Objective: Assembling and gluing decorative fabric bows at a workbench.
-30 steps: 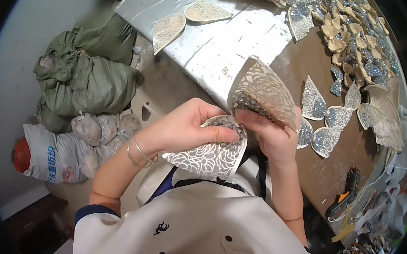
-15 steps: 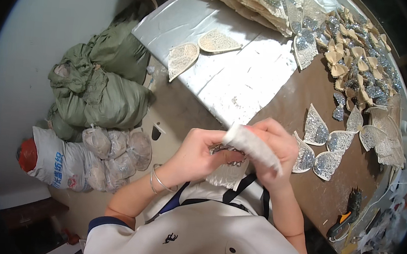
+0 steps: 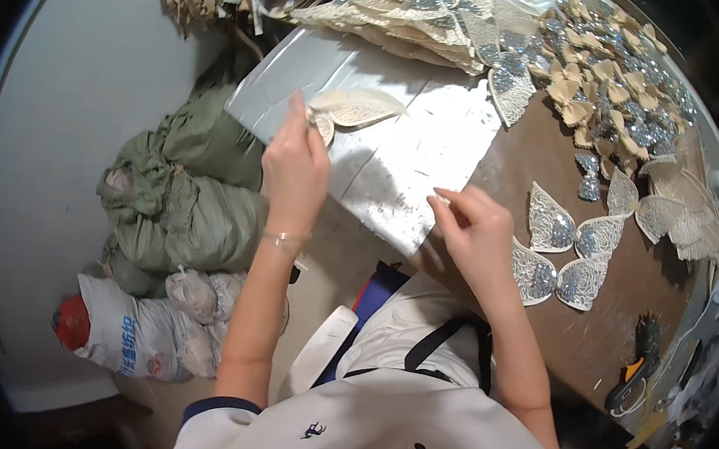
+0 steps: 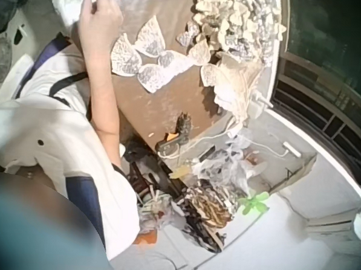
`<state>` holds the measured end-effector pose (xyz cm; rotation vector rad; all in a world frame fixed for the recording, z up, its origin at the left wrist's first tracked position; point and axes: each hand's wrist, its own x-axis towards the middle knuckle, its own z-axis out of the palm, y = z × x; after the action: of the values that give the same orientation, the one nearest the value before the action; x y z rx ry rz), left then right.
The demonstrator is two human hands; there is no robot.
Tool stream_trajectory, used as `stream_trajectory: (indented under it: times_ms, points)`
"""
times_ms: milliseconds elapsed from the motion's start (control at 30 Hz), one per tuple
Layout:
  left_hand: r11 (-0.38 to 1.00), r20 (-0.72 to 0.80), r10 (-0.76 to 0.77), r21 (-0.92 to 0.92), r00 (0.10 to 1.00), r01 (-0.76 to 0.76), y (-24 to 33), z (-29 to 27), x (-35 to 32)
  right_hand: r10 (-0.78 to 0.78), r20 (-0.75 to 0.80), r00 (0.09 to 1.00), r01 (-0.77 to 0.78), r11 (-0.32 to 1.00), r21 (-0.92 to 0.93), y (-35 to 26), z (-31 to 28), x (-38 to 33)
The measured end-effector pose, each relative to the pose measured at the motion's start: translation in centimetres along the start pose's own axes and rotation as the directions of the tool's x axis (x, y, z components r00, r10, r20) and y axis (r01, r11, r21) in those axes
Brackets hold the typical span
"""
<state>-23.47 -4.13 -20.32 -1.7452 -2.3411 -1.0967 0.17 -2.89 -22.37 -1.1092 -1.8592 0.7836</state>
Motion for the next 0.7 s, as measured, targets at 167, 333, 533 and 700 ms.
stream_trajectory:
  times_ms: [167, 333, 533, 700]
  points:
    - [0.915, -0.019, 0.202, 0.361, 0.979, -0.181, -6.8, 6.7, 1.0, 0.125, 0.189, 0.974, -0.158, 0.973, 0.17, 0.1, -3.8, -5.8]
    - [0.913, 0.031, 0.321, 0.258, 0.947, -0.317, 2.0, 7.3, 0.5, 0.425, 0.085, 0.901, -0.427, 0.838, 0.34, 2.2, -8.2, -11.0]
    - [0.754, 0.599, 0.65, -0.586, 0.468, -0.298, 19.8, 16.8, -0.9, 0.261, -0.303, 0.917, -0.259, 0.965, 0.048, 5.2, -13.3, -10.9]
    - [0.841, 0.83, 0.461, -0.295, 0.314, -0.453, 23.8, 21.3, -1.4, 0.275, -0.195, 0.941, -0.29, 0.956, -0.051, 7.1, -15.1, -11.8]
